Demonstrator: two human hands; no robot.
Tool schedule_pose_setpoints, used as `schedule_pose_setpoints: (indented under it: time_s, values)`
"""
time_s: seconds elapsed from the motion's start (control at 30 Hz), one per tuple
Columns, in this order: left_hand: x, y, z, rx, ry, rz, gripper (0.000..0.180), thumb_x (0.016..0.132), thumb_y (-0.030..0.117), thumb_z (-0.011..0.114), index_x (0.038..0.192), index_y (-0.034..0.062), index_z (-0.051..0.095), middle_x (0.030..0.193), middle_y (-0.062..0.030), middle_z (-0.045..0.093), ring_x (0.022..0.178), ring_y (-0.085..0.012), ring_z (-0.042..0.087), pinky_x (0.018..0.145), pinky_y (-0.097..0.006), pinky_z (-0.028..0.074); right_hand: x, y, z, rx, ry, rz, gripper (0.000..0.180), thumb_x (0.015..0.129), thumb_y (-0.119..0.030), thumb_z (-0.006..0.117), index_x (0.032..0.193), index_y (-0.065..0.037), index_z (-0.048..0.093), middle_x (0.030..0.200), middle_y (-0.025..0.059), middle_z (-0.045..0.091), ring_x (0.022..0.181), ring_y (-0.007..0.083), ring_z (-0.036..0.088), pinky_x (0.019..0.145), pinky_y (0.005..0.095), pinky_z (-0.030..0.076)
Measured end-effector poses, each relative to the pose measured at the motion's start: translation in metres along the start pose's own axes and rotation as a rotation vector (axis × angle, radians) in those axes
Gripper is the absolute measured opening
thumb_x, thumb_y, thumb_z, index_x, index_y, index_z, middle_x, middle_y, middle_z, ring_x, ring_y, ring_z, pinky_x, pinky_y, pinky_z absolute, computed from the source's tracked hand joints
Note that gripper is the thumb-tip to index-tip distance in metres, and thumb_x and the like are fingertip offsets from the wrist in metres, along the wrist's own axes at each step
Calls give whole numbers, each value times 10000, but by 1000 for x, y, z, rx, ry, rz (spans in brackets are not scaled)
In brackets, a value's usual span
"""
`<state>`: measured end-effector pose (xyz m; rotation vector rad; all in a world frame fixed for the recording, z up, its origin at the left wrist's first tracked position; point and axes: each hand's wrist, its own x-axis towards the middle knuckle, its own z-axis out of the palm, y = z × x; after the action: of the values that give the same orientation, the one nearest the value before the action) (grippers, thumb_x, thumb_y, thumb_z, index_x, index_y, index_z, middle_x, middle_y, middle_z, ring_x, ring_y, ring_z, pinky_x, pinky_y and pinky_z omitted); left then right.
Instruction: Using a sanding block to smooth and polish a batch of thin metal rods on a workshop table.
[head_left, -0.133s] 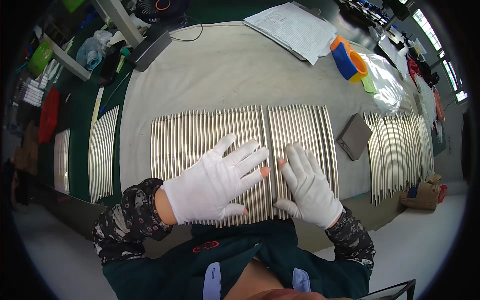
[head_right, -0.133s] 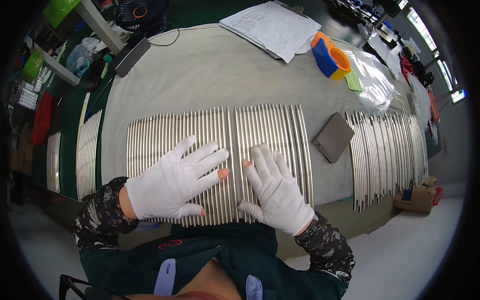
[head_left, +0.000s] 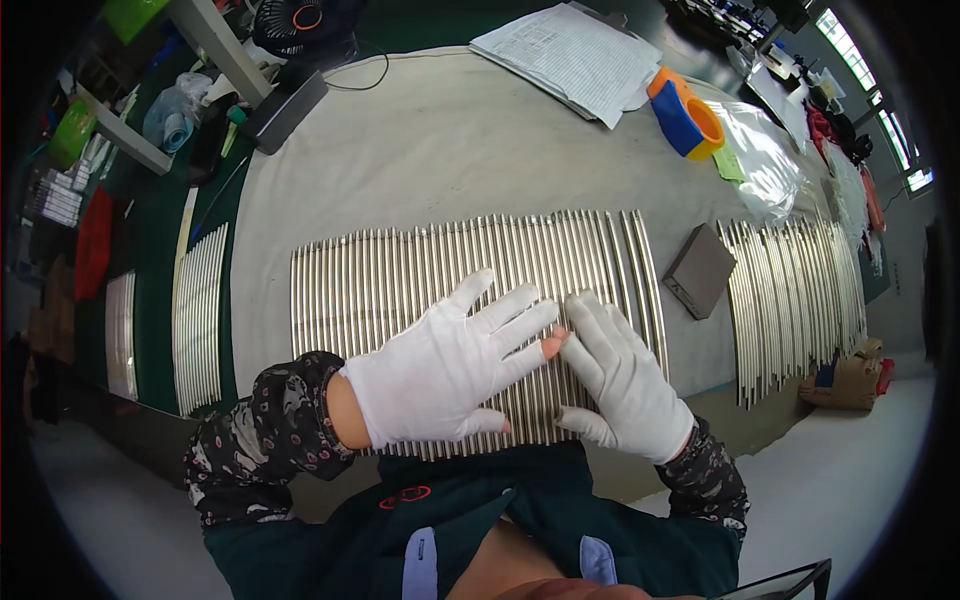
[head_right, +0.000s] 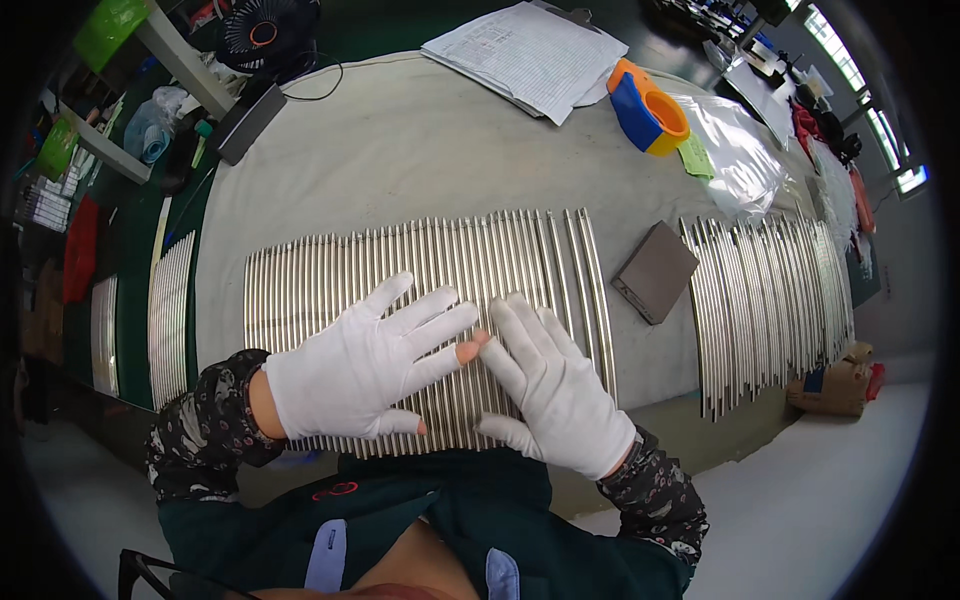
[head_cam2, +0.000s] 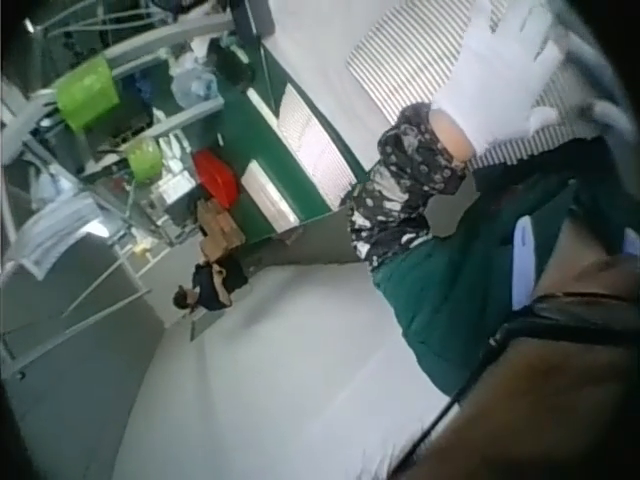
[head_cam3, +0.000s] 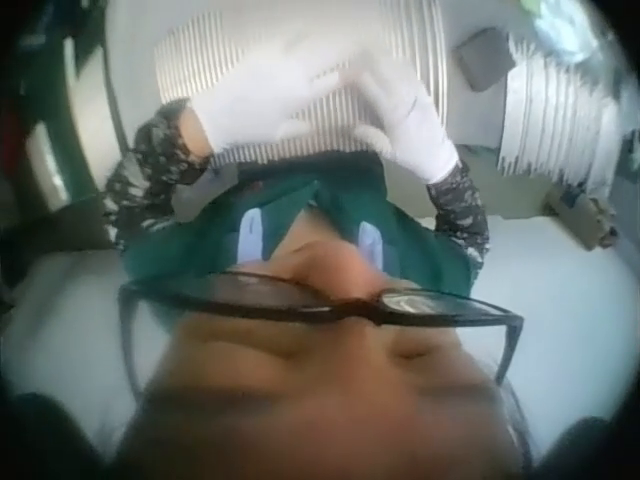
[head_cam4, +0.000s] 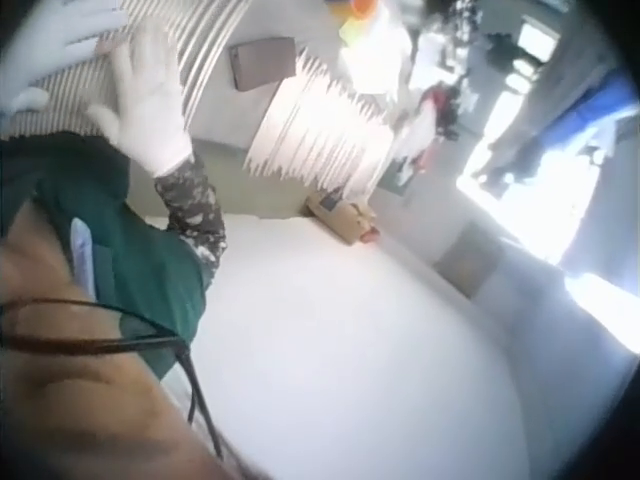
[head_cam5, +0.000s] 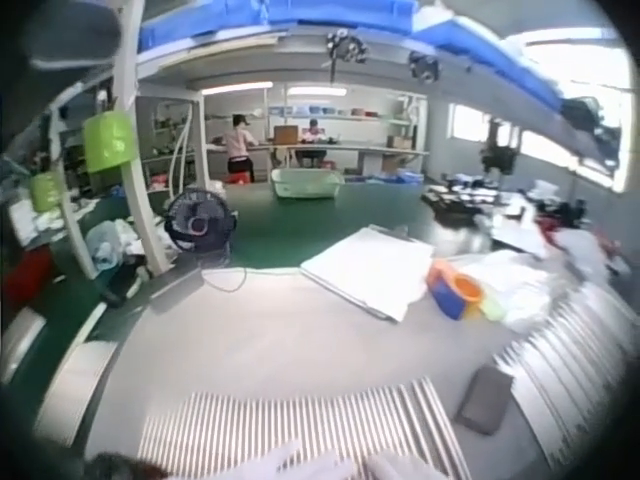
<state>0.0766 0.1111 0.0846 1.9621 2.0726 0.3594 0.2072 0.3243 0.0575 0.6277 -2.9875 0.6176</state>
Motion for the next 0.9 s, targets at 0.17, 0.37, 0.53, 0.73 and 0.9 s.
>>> schedule_pose_setpoints:
  time_s: [0.17,0.37,0.53,0.73,0.9]
  values:
    - [47,-1,16,-2,-12,145,761,737,439,725,1331,37,474,1428,-176,393,1356,-316,352,1074,-518,298,-36,36,-28,-293,403,352,659,864,-323,612,1374,30,391,1378,290,411,1250,480,418,1035,524,346]
    - [114,-3,51,36,38,337,719,783,466,673,1343,59,479,1433,-171,398,1358,-296,348,1090,-508,285,-20,84,-17,-436,469,739,773,788,-343,687,1384,45,382,1365,310,416,1188,443,481,945,443,459]
    - [121,-10,60,78,86,339,683,826,520,595,1360,107,487,1436,-135,409,1349,-264,353,1117,-515,245,-6,90,-7,-511,374,841,708,701,-335,738,1302,-23,531,1379,282,415,1259,444,420,969,465,456]
    - [119,-9,53,59,50,296,662,808,521,623,1304,93,527,1303,-120,494,1270,-257,424,1105,-500,264,-3,83,-28,-505,315,539,720,687,-360,745,1286,-20,539,1395,261,420,1318,459,356,1035,496,383]
    - [129,-8,47,71,72,332,670,797,506,647,1284,60,533,1243,-112,524,1206,-246,472,1089,-442,300,-22,101,-35,-361,391,495,737,719,-426,724,1315,-39,529,1388,263,439,1285,444,417,1048,482,370]
